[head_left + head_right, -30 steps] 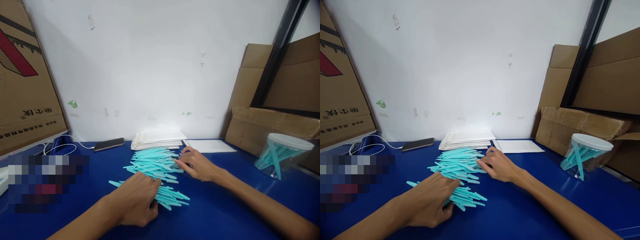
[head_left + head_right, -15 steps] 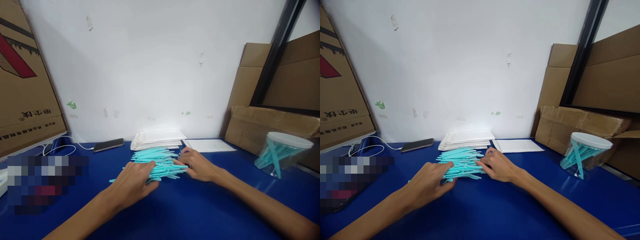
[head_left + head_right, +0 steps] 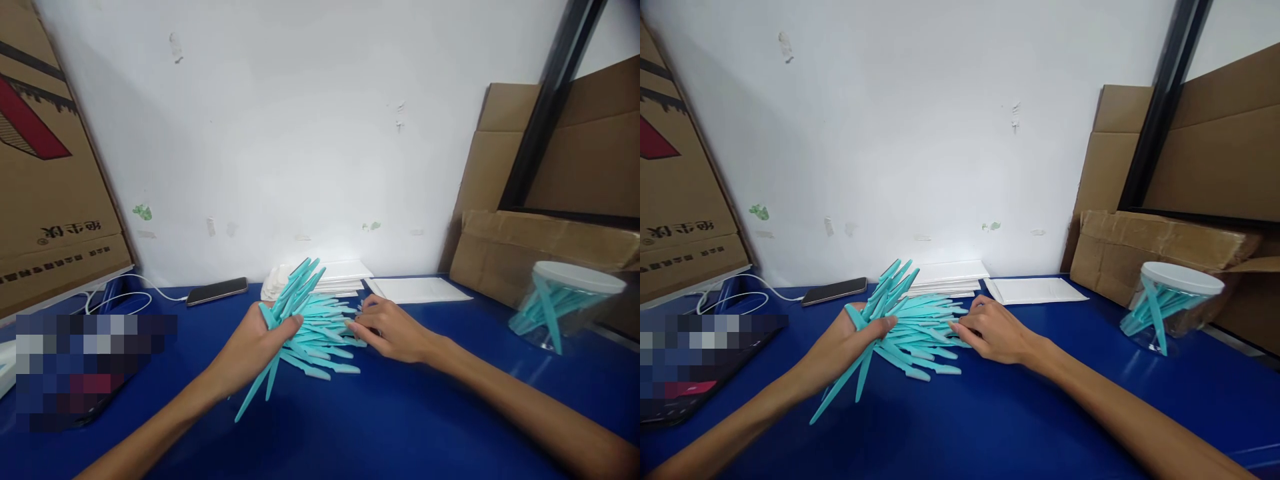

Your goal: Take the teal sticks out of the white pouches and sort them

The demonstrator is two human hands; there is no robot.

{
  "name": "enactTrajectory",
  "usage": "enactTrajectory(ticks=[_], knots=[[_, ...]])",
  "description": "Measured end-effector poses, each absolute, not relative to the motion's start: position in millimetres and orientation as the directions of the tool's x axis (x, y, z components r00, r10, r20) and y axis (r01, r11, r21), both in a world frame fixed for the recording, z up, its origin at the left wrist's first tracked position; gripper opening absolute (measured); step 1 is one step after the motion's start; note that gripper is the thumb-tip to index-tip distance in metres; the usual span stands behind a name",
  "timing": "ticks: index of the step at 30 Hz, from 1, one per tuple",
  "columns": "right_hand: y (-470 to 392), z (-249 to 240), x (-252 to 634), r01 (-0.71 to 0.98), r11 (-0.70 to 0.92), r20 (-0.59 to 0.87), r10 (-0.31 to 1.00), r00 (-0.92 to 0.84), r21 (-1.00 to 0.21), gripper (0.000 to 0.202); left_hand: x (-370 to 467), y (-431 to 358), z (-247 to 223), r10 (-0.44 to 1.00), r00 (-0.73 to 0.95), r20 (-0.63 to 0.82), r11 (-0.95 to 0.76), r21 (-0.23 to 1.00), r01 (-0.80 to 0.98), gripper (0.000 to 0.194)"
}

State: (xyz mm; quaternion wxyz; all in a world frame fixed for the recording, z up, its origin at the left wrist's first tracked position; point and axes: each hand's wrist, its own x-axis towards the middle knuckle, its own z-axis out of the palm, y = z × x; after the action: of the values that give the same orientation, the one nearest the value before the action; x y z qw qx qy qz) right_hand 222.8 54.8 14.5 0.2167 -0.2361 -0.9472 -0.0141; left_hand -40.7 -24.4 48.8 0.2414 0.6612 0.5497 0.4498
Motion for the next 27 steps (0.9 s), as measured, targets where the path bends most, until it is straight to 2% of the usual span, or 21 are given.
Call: enactTrajectory(ticks=[4,17,24,27], knots=[[54.7,13.7,223.0,0.457,0.886,0.414,0.448,-0.792,-0.084,0.049,-37.8,-26.9,52.2,0.975,0.003,0.223,-0.194,0.842,0.504,0.034],[54.4,13.6,220.2,0.443,0.889,0.406,0.449,-0.796,-0.114,0.049,-42.1,-9.0,33.1,0.965,-0.023,0.260,-0.214,0.839,0.501,0.037],[53.7,13.6,220.2,0.434,0.894,0.414,0.438,-0.798,-0.110,0.050,-41.5,-8.4,40.9,0.963,0.001,0.268,-0.227,0.813,0.536,0.053],[53.9,12.4,220.7,0.423,0.900,0.426,0.424,-0.799,-0.103,0.048,-43.2,-7.5,40.3,0.965,0.038,0.261,-0.248,0.846,0.472,0.058]])
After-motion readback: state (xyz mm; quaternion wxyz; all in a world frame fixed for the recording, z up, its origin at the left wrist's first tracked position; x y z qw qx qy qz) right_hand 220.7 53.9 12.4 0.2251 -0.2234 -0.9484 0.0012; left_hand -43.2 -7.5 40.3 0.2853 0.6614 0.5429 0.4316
